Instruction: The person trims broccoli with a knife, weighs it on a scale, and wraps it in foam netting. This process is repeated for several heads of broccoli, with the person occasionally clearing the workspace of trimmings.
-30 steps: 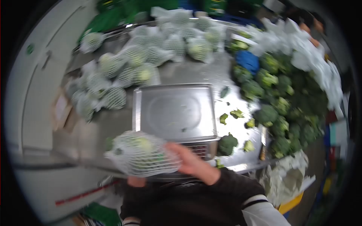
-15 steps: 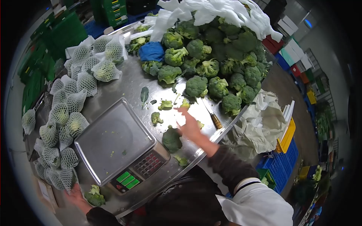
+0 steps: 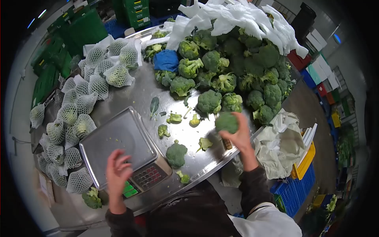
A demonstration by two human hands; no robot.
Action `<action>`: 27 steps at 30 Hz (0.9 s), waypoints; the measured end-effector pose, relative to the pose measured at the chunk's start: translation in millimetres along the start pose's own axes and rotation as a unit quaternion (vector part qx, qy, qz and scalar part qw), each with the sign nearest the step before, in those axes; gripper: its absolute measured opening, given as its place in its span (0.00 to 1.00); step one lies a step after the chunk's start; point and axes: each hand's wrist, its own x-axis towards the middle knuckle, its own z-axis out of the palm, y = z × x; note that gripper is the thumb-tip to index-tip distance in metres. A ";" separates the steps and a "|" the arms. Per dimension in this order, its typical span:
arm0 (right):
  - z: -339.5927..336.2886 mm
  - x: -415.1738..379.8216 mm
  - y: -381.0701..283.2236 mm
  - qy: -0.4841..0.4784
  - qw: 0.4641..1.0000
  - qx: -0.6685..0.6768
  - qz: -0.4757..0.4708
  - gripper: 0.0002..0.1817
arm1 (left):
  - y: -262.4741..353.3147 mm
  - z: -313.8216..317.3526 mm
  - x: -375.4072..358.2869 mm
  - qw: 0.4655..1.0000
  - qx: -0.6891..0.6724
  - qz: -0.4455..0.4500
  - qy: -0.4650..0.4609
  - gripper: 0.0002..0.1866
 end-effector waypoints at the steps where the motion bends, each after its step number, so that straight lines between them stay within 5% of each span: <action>1: 10.3 4.2 -31.9 -0.067 0.993 0.085 -0.037 0.44 | 4.5 29.6 2.8 0.999 0.018 0.016 -0.034 0.44; 3: 33.9 6.9 -87.1 -0.198 0.963 0.159 -0.090 0.46 | 15.8 71.7 12.1 0.996 0.037 0.039 -0.067 0.49; 6: 63.6 16.7 -155.3 -0.320 0.892 0.243 -0.207 0.45 | 23.1 90.3 27.6 0.901 0.348 0.260 -0.006 0.50; 8: 71.8 33.3 -163.5 -0.369 0.848 0.307 -0.225 0.40 | 5.1 58.9 30.2 0.931 0.293 0.215 0.045 0.47; 11: 77.5 100.4 -122.3 -0.165 0.925 0.292 -0.176 0.27 | -1.7 28.7 17.1 0.967 0.139 0.102 0.190 0.40; 14: 59.2 204.3 -75.4 0.145 0.939 0.294 -0.105 0.18 | -19.5 3.6 12.1 0.913 0.222 0.114 0.322 0.39; 17: 29.0 295.3 -38.4 0.123 0.954 0.273 0.029 0.29 | -44.7 -17.1 9.5 0.877 0.264 0.069 0.395 0.37; 21: 25.7 329.3 -19.8 0.125 0.928 0.349 0.039 0.30 | -35.2 -17.6 3.3 0.858 0.302 0.085 0.406 0.38; 22: 29.9 321.8 -14.5 0.157 0.948 0.277 -0.019 0.29 | -27.8 -13.5 0.7 0.821 0.385 0.117 0.405 0.36; 25: 45.6 227.3 -43.0 0.212 0.950 0.164 -0.162 0.21 | 6.7 23.9 2.6 0.831 0.362 0.195 0.375 0.33; 27: 57.9 143.7 -78.0 0.193 0.937 0.189 -0.219 0.14 | 11.7 51.2 5.0 0.918 0.221 0.173 0.280 0.28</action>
